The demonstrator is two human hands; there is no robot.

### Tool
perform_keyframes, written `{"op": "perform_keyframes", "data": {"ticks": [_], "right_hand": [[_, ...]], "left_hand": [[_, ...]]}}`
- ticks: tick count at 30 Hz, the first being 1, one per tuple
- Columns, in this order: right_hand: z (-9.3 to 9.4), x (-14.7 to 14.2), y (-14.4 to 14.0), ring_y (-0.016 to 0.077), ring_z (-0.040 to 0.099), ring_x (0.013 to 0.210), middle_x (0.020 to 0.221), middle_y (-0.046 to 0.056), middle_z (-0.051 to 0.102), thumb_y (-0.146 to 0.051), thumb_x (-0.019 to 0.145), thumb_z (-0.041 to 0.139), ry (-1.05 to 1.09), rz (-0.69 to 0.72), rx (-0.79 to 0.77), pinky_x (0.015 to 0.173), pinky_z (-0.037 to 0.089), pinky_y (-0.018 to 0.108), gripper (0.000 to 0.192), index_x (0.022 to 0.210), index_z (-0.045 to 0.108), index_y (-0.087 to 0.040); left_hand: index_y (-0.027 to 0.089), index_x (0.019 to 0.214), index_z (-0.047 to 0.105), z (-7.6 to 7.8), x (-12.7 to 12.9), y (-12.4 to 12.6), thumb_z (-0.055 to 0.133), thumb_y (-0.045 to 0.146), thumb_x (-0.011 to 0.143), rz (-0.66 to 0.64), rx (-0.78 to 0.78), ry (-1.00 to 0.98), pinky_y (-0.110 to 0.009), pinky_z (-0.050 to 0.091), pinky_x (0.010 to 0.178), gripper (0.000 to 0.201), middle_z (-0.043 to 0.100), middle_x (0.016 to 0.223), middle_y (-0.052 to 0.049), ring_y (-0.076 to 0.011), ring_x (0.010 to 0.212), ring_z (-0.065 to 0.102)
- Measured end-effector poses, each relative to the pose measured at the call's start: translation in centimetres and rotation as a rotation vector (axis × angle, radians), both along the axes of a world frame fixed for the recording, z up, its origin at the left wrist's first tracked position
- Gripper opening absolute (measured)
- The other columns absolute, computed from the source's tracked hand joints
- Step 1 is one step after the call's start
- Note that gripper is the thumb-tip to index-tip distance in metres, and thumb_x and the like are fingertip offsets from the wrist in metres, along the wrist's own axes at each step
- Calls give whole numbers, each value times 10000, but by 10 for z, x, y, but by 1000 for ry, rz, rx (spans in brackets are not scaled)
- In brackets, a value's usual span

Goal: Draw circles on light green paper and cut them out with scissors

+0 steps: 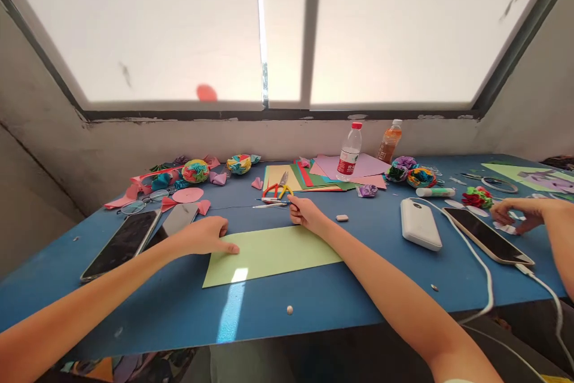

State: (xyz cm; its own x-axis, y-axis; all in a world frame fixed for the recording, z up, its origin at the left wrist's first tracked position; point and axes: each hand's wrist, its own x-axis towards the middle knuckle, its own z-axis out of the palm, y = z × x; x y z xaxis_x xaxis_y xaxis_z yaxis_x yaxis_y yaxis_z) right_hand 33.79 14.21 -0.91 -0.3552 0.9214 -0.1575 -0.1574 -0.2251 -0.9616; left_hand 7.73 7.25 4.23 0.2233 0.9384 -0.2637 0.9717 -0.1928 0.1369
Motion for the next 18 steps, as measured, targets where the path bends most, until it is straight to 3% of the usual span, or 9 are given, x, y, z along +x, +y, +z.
{"op": "perform_keyframes", "data": {"ticks": [4,8,12,15,18], "right_hand": [[-4,3,5,26,254,361,446,-89,274,-540,681,673,39,47,7,375,175,196,508,542,337,-185],[-10,5,8,30,305,364,438,-87,299,-540,633,716,85,23,13,389,185,199,500,547,398,-165],[-15,4,11,38,342,379,433,-89,316,-566,607,723,121,-44,28,404,202,201,506,569,421,-163],[-17,3,12,45,365,391,439,-83,349,-567,586,737,128,-54,38,413,219,203,494,601,466,-155],[-17,3,13,50,381,398,444,-76,375,-562,569,749,126,-64,51,422,241,206,491,611,486,-149]], "left_hand": [[160,825,575,21,20,7,594,634,618,-56,-66,207,-311,378,570,518,638,950,-127,-287,817,604],[144,904,589,25,39,2,692,426,659,-293,134,334,-353,399,715,388,627,999,-132,-304,947,570],[166,845,568,-2,45,-6,516,218,829,-637,391,214,-296,362,612,75,612,880,-69,-189,754,572],[173,756,520,-30,47,-8,381,191,887,-874,588,117,-305,328,564,191,564,725,-45,-175,683,540],[181,762,491,-47,47,-6,342,204,903,-860,629,35,-303,308,529,207,565,724,-26,-152,630,527]]}}
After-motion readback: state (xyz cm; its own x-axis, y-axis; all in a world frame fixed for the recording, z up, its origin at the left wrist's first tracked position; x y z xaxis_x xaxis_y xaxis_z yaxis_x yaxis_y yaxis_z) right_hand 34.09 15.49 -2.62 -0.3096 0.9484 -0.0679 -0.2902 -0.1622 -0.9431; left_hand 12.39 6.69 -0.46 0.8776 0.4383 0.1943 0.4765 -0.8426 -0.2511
